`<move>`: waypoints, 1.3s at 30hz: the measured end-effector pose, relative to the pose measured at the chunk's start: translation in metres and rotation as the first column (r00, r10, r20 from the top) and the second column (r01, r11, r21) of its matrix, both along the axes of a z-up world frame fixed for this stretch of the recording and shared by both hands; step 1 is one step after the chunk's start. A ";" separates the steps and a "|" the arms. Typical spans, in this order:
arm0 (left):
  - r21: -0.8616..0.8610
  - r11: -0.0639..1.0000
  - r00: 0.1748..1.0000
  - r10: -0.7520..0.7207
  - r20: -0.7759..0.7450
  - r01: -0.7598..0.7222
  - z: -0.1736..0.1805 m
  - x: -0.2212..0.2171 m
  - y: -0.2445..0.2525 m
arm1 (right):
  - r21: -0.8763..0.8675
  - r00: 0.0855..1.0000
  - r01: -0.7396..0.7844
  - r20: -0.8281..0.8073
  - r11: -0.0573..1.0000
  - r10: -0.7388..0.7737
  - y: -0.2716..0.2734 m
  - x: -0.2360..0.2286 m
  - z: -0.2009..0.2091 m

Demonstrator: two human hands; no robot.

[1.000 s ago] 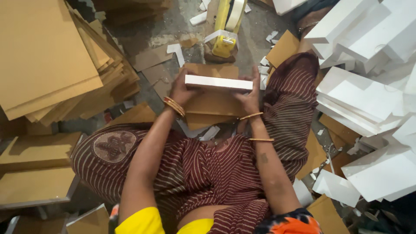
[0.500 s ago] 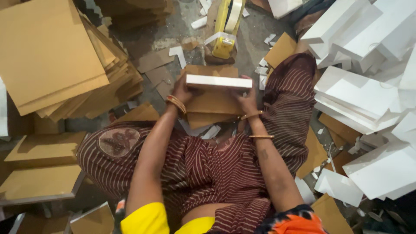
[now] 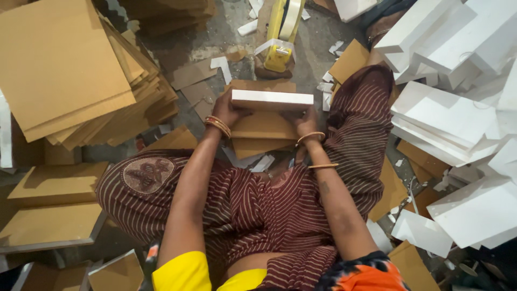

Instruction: The person sits on the floor and assembles small cardboard boxes by inserting white foam inserts into the boxes and sealing them with tape. The person repeatedly picks up foam pieces, places them inside the boxes, and uses a tape dispenser to seal the boxes.

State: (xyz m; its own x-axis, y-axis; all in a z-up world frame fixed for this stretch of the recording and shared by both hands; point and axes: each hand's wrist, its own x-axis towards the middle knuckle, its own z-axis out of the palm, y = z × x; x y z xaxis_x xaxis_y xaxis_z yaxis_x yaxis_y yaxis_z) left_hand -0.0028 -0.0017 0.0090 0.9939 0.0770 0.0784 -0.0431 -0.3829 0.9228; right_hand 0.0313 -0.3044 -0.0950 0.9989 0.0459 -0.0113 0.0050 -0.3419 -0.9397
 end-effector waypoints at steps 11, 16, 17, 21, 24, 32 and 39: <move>0.835 0.544 0.969 -0.150 0.198 -0.087 0.055 0.002 -0.012 | -0.183 0.984 0.042 0.178 0.982 -0.009 -0.008 0.008 -0.072; 0.804 0.585 0.968 -0.128 0.214 -0.100 0.056 0.010 -0.036 | -0.375 0.972 0.049 0.233 0.926 0.043 -0.002 0.008 -0.068; 0.764 0.642 0.970 -0.142 0.197 -0.061 0.056 0.013 -0.035 | -0.345 0.955 0.052 0.292 0.937 0.055 -0.001 0.011 -0.066; 0.728 0.685 0.978 -0.149 0.145 -0.003 0.050 0.009 -0.035 | -0.283 0.966 0.027 0.254 0.959 0.047 0.000 -0.003 -0.064; 0.765 0.639 0.961 -0.156 0.228 -0.078 0.048 0.011 -0.033 | -0.181 0.986 0.046 0.165 0.982 -0.016 0.002 0.002 -0.055; 0.732 0.678 0.953 -0.172 0.249 -0.069 0.043 0.009 -0.032 | 0.114 0.945 -0.170 -0.261 0.979 0.194 -0.031 0.084 0.060; 0.740 0.668 0.948 -0.179 0.262 -0.078 0.045 0.013 -0.031 | -0.023 0.939 -0.091 -0.334 0.996 0.078 0.029 0.140 0.113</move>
